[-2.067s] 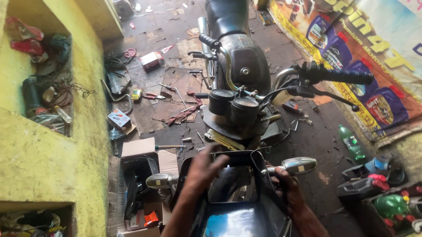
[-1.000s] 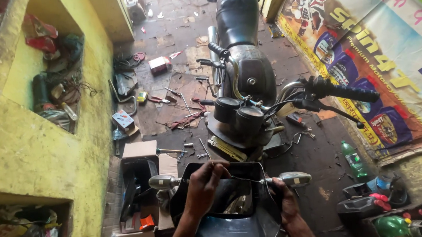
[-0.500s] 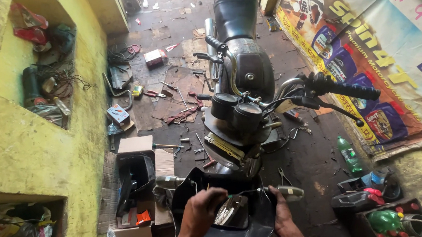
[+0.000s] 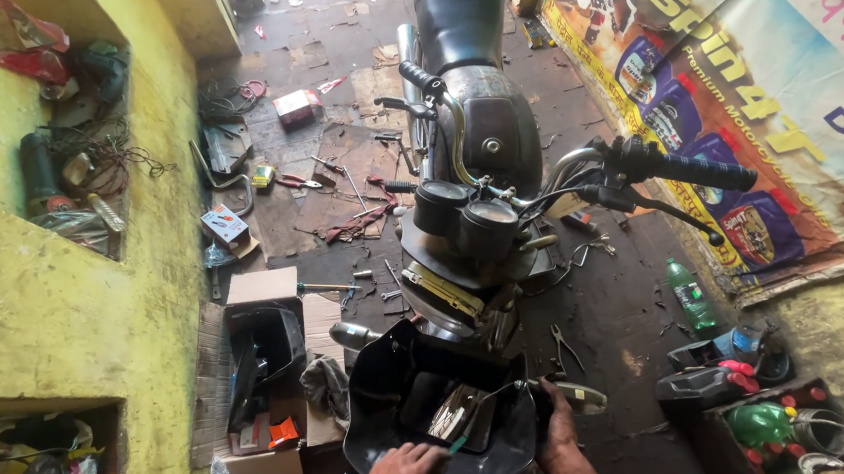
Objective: Repairing and assembling the front cowl and wiring of a motorcycle in a service bay.
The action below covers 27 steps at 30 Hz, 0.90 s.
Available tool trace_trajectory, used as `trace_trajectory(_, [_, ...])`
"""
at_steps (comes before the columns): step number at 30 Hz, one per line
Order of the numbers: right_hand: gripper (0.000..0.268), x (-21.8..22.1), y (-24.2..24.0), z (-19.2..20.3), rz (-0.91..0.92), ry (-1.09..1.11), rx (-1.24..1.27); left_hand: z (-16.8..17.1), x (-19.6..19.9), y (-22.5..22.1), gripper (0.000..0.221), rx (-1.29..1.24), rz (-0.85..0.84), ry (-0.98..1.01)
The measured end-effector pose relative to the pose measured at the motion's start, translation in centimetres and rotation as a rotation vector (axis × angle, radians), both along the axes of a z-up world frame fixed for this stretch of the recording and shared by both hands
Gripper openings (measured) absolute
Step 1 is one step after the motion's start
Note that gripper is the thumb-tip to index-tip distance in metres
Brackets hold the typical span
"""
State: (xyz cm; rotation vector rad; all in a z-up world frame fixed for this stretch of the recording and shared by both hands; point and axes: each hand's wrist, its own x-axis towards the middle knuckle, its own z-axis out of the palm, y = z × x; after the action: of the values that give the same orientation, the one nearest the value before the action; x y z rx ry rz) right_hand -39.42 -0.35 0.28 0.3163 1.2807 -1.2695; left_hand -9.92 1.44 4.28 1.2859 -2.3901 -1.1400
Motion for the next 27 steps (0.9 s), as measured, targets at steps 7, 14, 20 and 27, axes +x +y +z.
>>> trace_trajectory(7, [0.046,0.6,-0.8,-0.3,0.065,0.014,-0.009,-11.1,6.2,1.4,0.033,-0.162,-0.272,-0.058])
trace_trajectory(14, [0.044,1.8,-2.2,-0.6,0.069,0.017,0.089,-11.2,8.2,0.2,0.025,-0.415,-0.286,-0.101])
trace_trajectory(20, [0.055,2.8,-3.1,0.0,0.072,-0.059,0.081,-5.1,8.2,-2.6,0.026,-0.500,-0.180,-0.067])
trace_trajectory(27, [0.059,3.2,-4.0,1.6,0.116,0.002,0.130,-1.2,7.8,-5.0,0.027,-0.551,-0.065,0.039])
